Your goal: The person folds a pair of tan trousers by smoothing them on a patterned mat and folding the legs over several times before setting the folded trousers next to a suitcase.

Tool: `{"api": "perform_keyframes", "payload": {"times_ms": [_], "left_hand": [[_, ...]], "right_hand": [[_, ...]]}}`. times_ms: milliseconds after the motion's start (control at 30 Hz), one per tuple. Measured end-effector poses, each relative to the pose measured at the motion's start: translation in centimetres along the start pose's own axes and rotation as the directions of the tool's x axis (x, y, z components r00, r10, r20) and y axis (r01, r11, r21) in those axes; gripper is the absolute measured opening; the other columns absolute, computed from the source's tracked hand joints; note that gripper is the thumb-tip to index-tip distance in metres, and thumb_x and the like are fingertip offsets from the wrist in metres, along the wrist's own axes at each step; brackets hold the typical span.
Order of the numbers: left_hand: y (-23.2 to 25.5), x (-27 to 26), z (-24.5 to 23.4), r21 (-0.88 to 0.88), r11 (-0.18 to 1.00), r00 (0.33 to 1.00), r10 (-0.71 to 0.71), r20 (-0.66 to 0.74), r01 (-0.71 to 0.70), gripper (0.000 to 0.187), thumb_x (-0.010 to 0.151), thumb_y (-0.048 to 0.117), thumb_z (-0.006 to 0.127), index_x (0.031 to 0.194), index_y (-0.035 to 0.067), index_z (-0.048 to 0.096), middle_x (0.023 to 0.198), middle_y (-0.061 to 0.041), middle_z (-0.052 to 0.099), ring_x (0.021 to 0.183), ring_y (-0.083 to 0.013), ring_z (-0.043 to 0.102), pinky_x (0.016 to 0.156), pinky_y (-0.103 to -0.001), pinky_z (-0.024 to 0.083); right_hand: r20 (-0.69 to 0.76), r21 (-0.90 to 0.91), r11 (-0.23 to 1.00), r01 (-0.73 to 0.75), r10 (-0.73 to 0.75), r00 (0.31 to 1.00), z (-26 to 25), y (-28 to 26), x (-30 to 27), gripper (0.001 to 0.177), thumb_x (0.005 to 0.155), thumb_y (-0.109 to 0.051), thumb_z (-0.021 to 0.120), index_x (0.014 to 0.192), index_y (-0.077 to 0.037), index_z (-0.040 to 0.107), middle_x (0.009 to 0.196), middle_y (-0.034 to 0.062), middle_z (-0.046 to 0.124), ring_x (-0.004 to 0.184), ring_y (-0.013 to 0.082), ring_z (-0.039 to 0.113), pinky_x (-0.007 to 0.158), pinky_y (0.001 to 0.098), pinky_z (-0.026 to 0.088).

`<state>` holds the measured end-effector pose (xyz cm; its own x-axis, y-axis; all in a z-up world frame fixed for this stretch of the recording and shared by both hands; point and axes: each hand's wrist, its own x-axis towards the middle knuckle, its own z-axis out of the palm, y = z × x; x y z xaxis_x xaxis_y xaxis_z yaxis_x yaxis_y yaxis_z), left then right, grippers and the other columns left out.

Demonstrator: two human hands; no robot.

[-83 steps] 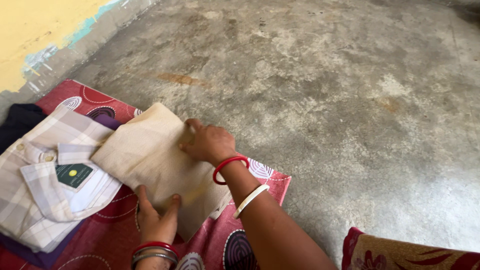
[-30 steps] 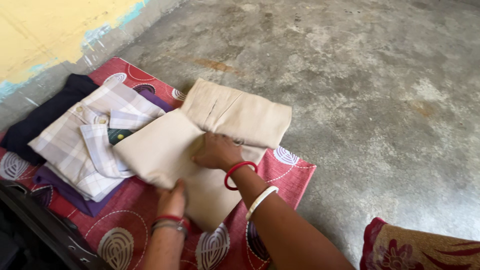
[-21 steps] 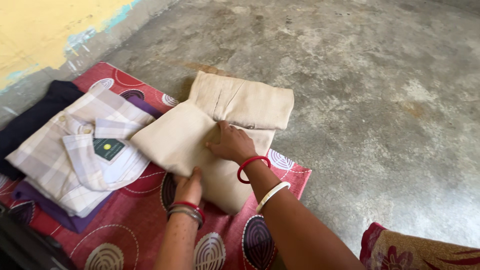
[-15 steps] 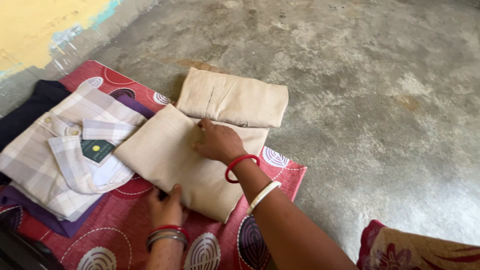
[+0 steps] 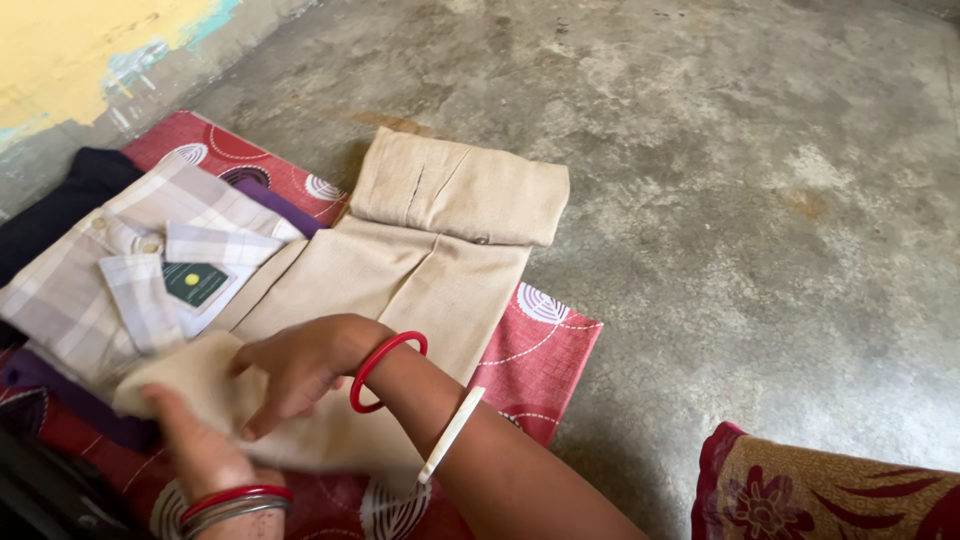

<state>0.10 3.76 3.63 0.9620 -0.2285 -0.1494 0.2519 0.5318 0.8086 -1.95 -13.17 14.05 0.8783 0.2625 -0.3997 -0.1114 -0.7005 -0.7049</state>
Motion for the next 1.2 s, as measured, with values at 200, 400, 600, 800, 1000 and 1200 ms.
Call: {"api": "perform_keyframes", "payload": {"times_ms": [200,400,600,800,1000,1200], "left_hand": [[2.6,-4.3,-1.8,0.85,0.5,0.845,0.516,-0.141,-0.164,0.094,0.091,0.043,0.074,0.162,0.004,0.027,0.163,-0.026,0.028,0.148,-0.0377,0.041,0.123,-0.049,0.037],[2.0,-5.3,-1.6,0.977,0.111,0.969,0.145,-0.199,0.184,0.091,0.081,0.036,0.081,0.16,0.024,0.038,0.173,-0.023,0.007,0.156,-0.045,0.021,0.122,-0.053,0.029],[-0.9,-5.8,-2.7,0.98,0.196,0.976,0.2,-0.086,0.047,0.101,0.081,0.035,0.078,0.165,0.018,0.025,0.167,-0.032,0.0,0.156,-0.0497,0.009,0.122,-0.054,0.023],[-1.1,-6.3,-3.9,0.933,0.359,0.972,0.221,-0.074,-0.01,0.094,0.088,0.033,0.072,0.166,0.017,0.022,0.169,-0.033,-0.004,0.157,-0.0498,0.007,0.122,-0.053,0.024],[-0.9,-7.2,-4.4,0.932,0.351,0.957,0.232,-0.176,0.087,0.102,0.084,0.036,0.077,0.166,0.017,0.018,0.167,-0.033,0.001,0.156,-0.049,0.008,0.122,-0.056,0.019],[-0.6,-7.6,-3.3,0.982,0.178,0.941,0.316,-0.124,0.069,0.107,0.077,0.035,0.083,0.166,0.02,0.026,0.166,-0.03,0.008,0.155,-0.0473,0.014,0.124,-0.058,0.019]], "right_hand": [[-0.073,0.054,0.99,0.128,-0.124,0.99,1.9,2.1,2.7,0.075,0.078,-0.027,0.066,0.148,-0.007,0.049,0.11,0.0183,0.079,0.096,0.0292,0.076,0.079,0.0377,0.058],[-0.256,-0.152,0.967,-0.204,0.161,0.953,2.5,6.1,1.7,0.07,0.081,-0.023,0.063,0.148,-0.009,0.047,0.131,0.0141,0.068,0.118,0.0292,0.066,0.101,0.041,0.051],[-0.241,-0.056,0.97,-0.237,0.217,0.946,6.1,6.6,2.6,0.059,0.084,-0.038,0.065,0.135,-0.011,0.062,0.13,0.0109,0.069,0.119,0.0279,0.066,0.102,0.0411,0.049],[-0.265,0.007,0.977,-0.215,0.209,0.941,8.7,5.0,2.6,0.064,0.083,-0.047,0.067,0.135,-0.009,0.063,0.127,0.0141,0.072,0.117,0.03,0.069,0.1,0.0404,0.051],[-0.353,0.026,0.994,-0.102,0.104,0.93,10.0,4.7,2.3,0.067,0.084,-0.043,0.067,0.141,-0.009,0.058,0.128,0.0169,0.069,0.118,0.0331,0.066,0.101,0.0414,0.05],[-0.405,-0.085,0.99,-0.11,0.067,0.912,9.5,3.4,1.5,0.057,0.092,-0.045,0.06,0.142,-0.017,0.061,0.131,0.0187,0.064,0.123,0.0378,0.061,0.107,0.0453,0.046]]}}
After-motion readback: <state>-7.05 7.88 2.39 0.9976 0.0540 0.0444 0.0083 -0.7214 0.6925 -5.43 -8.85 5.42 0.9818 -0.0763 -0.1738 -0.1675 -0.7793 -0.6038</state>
